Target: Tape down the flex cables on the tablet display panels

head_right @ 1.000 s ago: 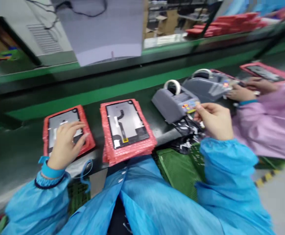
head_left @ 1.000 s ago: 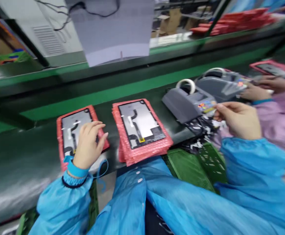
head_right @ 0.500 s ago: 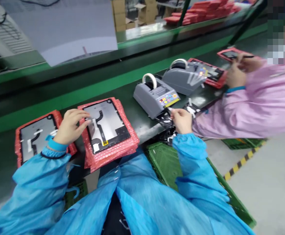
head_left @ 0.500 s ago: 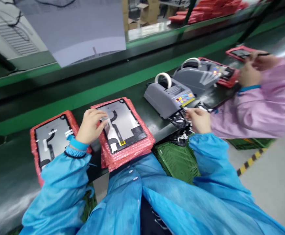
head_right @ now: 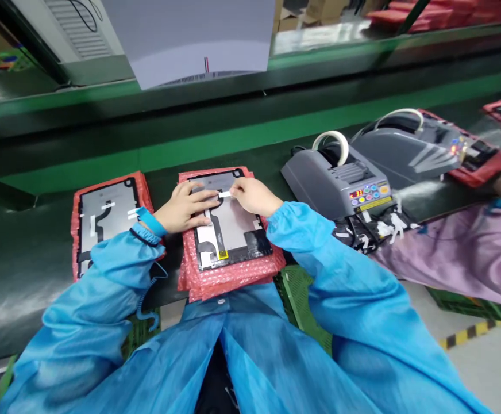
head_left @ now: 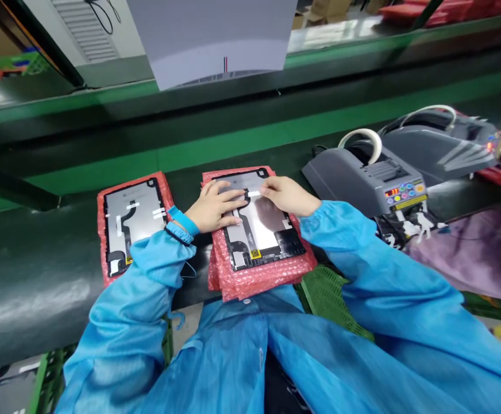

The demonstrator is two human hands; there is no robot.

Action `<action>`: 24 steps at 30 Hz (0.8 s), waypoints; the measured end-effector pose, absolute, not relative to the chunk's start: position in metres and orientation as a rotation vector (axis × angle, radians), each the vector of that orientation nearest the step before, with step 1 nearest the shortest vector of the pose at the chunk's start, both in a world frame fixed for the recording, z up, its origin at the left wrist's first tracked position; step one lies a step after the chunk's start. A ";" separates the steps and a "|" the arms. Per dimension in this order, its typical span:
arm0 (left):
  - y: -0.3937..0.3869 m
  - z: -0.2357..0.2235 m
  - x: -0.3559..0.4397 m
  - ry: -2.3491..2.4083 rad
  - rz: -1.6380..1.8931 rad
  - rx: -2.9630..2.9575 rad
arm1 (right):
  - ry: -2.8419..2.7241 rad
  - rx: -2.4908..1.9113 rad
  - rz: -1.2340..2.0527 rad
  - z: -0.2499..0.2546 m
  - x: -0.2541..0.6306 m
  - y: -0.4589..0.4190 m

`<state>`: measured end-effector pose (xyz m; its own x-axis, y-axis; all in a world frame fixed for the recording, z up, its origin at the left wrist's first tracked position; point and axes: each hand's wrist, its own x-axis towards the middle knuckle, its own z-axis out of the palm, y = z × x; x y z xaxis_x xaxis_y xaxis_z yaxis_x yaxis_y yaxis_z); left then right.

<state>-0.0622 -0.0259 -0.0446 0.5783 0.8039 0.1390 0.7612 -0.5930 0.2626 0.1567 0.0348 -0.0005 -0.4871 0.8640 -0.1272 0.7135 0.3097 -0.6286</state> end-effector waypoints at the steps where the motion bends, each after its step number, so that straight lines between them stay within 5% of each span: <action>1: -0.026 -0.044 -0.062 1.322 0.362 2.628 | -2.394 -1.463 0.918 -0.004 0.150 0.040; 24: -0.026 -0.043 -0.061 1.331 0.331 2.608 | -2.761 -1.718 0.482 0.001 0.121 0.038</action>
<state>-0.0615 -0.0263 -0.0432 0.5710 0.8136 0.1096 0.7701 -0.5770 0.2721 0.1205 0.0379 0.0008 -0.4458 0.8520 -0.2746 0.8946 0.4136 -0.1692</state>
